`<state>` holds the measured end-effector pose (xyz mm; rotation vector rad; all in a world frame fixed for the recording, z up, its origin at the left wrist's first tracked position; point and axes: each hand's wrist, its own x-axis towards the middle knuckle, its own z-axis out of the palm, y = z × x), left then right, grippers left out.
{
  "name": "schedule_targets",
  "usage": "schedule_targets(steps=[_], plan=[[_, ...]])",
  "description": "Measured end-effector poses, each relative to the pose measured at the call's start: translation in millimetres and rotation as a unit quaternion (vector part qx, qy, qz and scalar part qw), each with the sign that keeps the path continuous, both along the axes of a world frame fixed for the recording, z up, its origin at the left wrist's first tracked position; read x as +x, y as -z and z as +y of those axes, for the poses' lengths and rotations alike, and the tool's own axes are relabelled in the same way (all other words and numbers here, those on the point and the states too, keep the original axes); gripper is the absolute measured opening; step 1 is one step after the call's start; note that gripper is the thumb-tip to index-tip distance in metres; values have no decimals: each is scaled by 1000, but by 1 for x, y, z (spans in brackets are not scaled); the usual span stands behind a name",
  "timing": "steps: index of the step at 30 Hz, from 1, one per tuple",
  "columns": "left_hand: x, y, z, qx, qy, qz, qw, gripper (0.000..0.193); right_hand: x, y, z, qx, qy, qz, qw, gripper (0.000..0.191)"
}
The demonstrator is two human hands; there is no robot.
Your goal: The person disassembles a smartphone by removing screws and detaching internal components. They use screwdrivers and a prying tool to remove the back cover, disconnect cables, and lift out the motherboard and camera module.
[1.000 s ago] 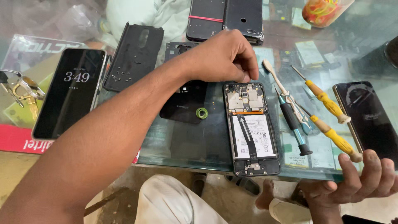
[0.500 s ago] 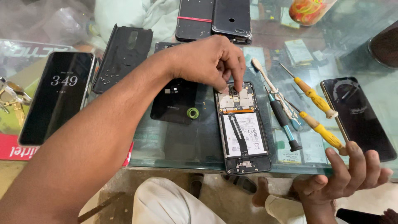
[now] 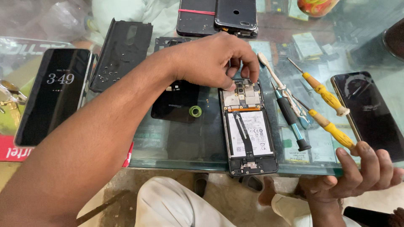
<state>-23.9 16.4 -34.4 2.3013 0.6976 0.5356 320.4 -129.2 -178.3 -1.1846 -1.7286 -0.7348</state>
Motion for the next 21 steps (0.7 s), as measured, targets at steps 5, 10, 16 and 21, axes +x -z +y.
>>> schedule_targets(steps=[5, 10, 16, 21], plan=[[-1, -5, -1, 30, 0, 18, 999, 28, 3, 1, -2, -20, 20, -18, 999, 51], [0, -6, -2, -6, -28, 21, 999, 22, 3, 4, -2, -16, 15, -7, 1000, 50], [-1, -7, -2, 13, -19, 29, 999, 22, 3, 4, -1, -8, 15, -4, 1000, 52], [-1, -6, -2, 2, -27, 28, 999, 21, 2, 6, 2, 12, -8, 11, 1000, 51]])
